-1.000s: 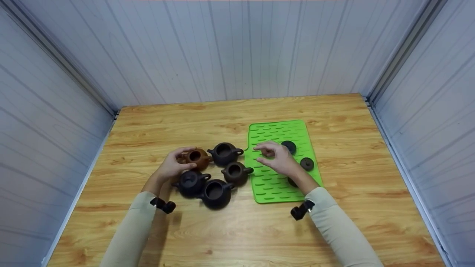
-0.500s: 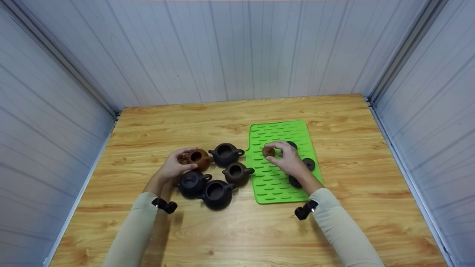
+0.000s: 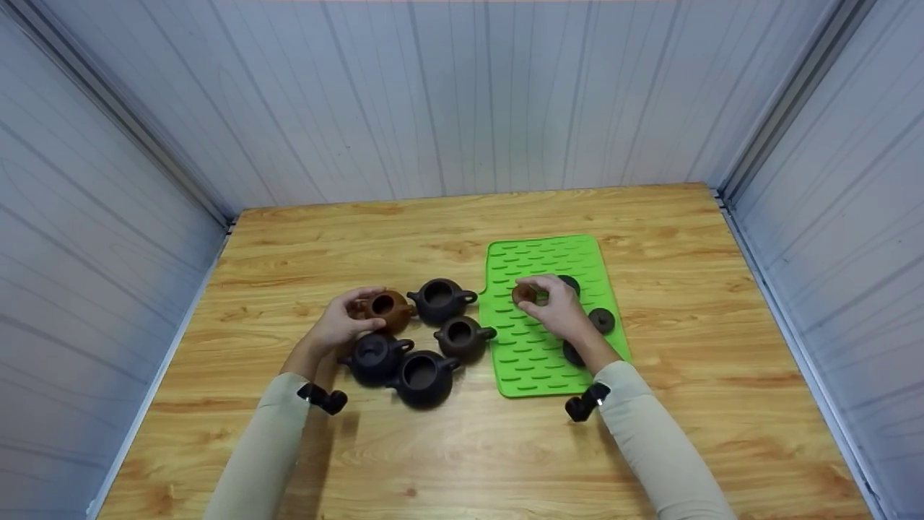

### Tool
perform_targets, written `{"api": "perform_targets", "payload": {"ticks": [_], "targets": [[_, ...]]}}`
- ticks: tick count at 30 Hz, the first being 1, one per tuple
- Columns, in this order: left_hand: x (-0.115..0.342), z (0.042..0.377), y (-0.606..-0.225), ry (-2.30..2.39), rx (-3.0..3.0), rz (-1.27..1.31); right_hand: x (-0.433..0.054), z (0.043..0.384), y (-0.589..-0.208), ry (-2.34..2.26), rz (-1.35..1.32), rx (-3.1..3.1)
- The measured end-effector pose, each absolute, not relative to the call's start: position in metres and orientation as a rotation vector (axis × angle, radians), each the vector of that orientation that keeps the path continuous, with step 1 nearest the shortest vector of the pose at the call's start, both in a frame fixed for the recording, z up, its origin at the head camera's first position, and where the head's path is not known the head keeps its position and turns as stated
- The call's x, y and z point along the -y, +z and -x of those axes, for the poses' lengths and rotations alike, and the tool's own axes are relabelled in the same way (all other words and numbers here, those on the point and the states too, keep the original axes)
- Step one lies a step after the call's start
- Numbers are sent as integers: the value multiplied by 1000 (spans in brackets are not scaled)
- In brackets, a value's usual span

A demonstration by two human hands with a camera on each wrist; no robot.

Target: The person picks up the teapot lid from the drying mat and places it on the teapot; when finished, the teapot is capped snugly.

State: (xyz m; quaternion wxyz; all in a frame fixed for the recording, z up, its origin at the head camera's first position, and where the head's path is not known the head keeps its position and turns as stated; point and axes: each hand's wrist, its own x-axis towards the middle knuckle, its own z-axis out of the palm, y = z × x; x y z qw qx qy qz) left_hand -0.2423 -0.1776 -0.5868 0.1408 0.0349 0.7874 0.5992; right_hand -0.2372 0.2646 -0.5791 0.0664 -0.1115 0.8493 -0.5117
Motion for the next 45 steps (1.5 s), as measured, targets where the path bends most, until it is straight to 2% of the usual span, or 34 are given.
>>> {"api": "perform_targets", "payload": {"ticks": [33, 45], "targets": [[175, 240, -586, 1794, -2245, -80, -252, 240, -589, -1360, 348, -2703], [179, 243, -588, 1697, -2334, -190, -250, 237, -588, -1384, 294, -2697]]}}
